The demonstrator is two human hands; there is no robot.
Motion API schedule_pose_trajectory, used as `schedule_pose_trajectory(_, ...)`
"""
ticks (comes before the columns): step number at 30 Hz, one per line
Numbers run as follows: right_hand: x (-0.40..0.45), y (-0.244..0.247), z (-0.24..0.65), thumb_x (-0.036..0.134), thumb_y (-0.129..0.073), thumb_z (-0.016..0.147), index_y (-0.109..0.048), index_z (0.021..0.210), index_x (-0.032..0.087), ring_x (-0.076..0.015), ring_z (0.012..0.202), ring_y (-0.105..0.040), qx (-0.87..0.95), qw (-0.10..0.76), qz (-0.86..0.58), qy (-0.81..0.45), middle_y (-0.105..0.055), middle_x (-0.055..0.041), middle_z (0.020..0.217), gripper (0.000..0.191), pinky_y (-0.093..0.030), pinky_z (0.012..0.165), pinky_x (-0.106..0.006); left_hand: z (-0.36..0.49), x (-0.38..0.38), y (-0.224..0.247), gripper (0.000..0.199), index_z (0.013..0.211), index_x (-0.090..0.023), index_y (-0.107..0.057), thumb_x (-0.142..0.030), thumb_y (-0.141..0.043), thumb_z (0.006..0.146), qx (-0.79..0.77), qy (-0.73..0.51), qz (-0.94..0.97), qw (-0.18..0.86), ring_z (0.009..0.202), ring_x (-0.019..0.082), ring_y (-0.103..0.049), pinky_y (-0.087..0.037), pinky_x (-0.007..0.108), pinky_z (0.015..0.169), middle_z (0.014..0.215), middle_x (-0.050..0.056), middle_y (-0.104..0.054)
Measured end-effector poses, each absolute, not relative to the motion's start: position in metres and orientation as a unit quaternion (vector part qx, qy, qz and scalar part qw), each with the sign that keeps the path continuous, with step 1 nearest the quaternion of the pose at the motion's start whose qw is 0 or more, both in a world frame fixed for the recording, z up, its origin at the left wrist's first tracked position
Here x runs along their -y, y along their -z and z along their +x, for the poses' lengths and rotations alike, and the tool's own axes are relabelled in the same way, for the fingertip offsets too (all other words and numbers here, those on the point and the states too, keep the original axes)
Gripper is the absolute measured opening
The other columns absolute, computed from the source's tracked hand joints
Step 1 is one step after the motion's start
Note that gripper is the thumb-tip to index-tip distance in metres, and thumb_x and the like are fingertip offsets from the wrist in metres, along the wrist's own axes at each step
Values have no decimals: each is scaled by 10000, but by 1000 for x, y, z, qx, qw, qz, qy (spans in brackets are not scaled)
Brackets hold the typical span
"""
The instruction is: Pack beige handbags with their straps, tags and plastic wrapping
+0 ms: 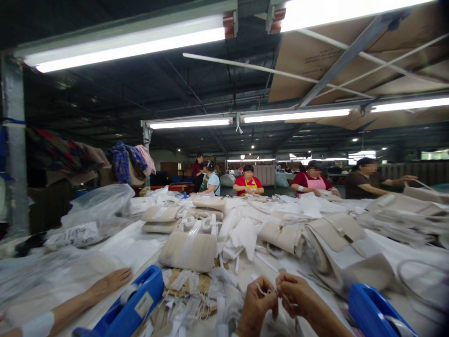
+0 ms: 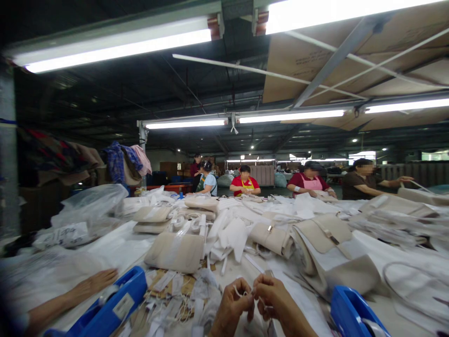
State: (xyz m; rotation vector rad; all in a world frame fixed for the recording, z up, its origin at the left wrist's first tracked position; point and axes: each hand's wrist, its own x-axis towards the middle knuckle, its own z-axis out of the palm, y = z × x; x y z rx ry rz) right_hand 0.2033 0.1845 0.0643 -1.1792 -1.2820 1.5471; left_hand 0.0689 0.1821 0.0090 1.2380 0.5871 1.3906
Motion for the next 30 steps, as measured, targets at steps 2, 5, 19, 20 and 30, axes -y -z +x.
schedule_pose_trajectory(2, -188, -63, 208, 286, -589, 567, -511, 685, 194, -94, 447, -524, 501, 394, -451, -624, -515, 54, 509, 169, -364, 443, -195, 67, -177, -16, 339, 688, -150, -541, -397, -770, 653, -215, -609, 509, 569, 404, 82, -445, -334, 211, 421, 502, -31, -521)
schedule_pose_trajectory(5, -190, -62, 218, 298, -692, 590, -509, 692, 192, -127, 605, -605, 486, 415, -412, -649, -637, -4, 656, 235, -462, 583, -241, 62, -168, -27, 214, 694, -144, -548, -261, -726, 679, -159, -644, 447, 600, 546, 97, -513, -382, 224, 530, 659, 2, -573)
schedule_pose_trajectory(19, -173, -91, 213, 453, -810, 595, -486, 744, 195, -76, 514, -491, 511, 472, -346, -630, -526, 69, 582, 439, -467, 596, -253, 55, -161, -37, 293, 717, -163, -493, -304, -739, 791, -122, -630, 386, 662, 409, 43, -329, -225, 177, 447, 449, -98, -332)
schedule_pose_trajectory(20, -172, -92, 213, 436, -799, 610, -493, 754, 194, -73, 512, -490, 516, 470, -352, -624, -529, 69, 592, 416, -461, 579, -242, 54, -162, -36, 279, 731, -155, -513, -298, -744, 791, -129, -626, 384, 667, 397, 34, -303, -208, 170, 432, 445, -102, -329)
schedule_pose_trajectory(30, -175, -79, 201, 390, -684, 644, -470, 750, 193, -58, 430, -447, 559, 399, -412, -599, -620, 30, 630, 309, -352, 434, -191, 50, -164, -32, 239, 841, -163, -528, -295, -724, 809, -147, -637, 394, 647, 293, -17, -302, -119, 143, 337, 718, 24, -696)
